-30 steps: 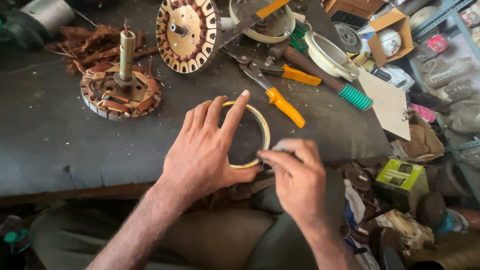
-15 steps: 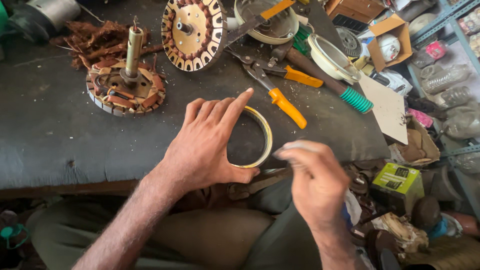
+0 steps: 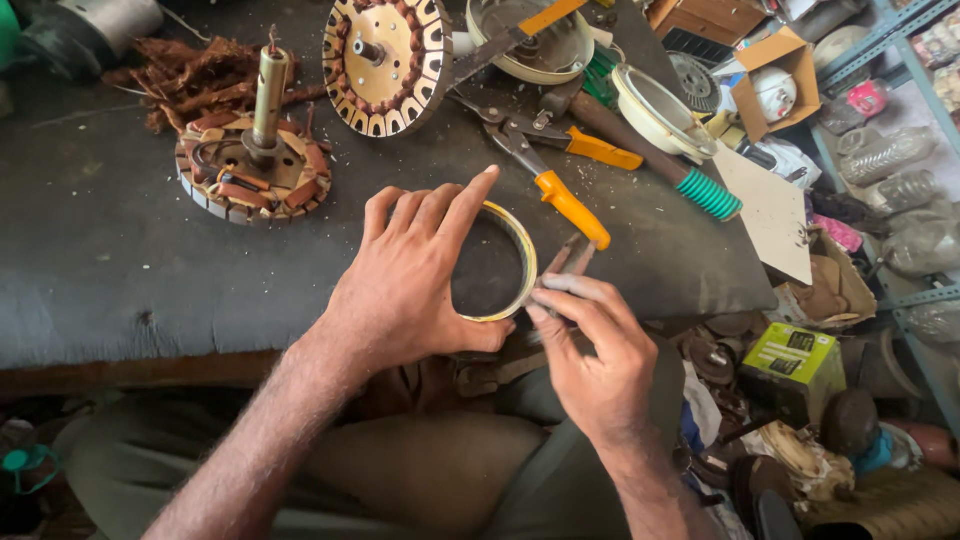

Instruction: The person cleans a circular metal ring by rubbing its inner surface with a small piece of abrasive material.

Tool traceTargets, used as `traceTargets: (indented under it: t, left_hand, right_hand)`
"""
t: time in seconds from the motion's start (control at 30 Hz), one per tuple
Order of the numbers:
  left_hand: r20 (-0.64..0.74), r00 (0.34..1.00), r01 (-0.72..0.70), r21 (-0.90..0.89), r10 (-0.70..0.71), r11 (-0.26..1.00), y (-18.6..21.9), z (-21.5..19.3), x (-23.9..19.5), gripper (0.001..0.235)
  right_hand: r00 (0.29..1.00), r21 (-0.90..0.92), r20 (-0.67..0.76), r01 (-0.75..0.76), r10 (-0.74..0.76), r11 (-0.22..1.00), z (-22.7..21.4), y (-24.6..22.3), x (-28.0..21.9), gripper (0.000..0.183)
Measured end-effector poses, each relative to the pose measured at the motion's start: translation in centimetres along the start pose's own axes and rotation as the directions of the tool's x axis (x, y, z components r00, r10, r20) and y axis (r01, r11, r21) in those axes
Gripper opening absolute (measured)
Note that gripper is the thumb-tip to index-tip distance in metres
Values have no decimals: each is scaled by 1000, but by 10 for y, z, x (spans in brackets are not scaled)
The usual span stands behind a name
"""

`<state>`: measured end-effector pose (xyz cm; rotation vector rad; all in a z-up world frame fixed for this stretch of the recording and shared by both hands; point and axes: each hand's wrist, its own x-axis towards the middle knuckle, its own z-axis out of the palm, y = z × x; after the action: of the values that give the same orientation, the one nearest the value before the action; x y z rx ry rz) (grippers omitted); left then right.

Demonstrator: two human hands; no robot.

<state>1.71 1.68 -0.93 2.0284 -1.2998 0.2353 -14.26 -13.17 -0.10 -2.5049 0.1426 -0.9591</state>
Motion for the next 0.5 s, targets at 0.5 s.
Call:
traceTargets:
  t: [0.5]
  left_hand:
    - [13, 1000, -8, 3, 8, 1000, 2, 0, 3, 132]
  right_hand:
    - [993, -42, -20, 111, -112, 993, 10, 2, -6, 20]
